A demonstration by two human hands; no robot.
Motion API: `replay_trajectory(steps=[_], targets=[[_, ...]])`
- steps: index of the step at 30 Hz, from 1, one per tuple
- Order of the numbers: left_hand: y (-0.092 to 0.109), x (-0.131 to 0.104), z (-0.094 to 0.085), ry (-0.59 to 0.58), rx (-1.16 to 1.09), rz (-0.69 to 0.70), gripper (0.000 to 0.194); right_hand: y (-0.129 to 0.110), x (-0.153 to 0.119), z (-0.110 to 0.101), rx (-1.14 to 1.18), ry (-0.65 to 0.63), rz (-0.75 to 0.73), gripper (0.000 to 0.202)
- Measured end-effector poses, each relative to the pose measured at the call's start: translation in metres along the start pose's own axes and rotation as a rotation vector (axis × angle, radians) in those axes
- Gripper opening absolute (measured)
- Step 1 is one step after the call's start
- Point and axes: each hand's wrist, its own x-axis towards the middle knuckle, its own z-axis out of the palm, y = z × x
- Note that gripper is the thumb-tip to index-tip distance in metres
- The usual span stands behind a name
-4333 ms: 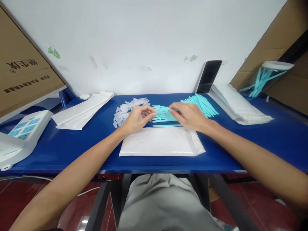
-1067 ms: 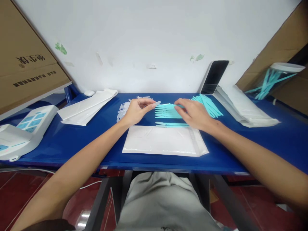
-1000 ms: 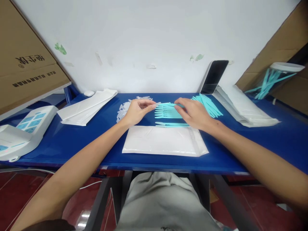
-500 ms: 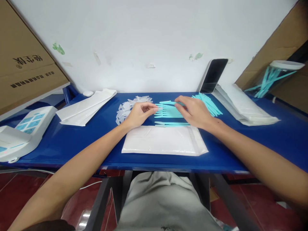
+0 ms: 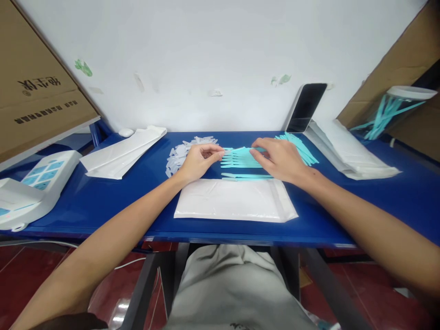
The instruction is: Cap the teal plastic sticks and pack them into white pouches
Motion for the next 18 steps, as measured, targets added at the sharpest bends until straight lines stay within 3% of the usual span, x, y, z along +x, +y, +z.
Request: replay_trajectory(steps=[9,13,15,18], targets=[[0.002,0.009,0.011,0.034,0.104,0.119,0.033,-0.018,0.003,0.010,0.030,-0.010,-0.043,0.037],[0.006,0.007,0.009,-0.059,0.201,0.145,0.030,-0.014,0.003,0.011,0.077,-0.056,-0.098,0.035],[0.007,0.005,0.003,-0.071,0.317,0.165,0.032,-0.010,0.001,0.012,0.086,-0.109,-0.147,0.038],[0.004,0.005,-0.010,-0.024,0.669,0.206,0.038,-0.005,-0.001,0.014,0.067,-0.189,-0.200,0.042]])
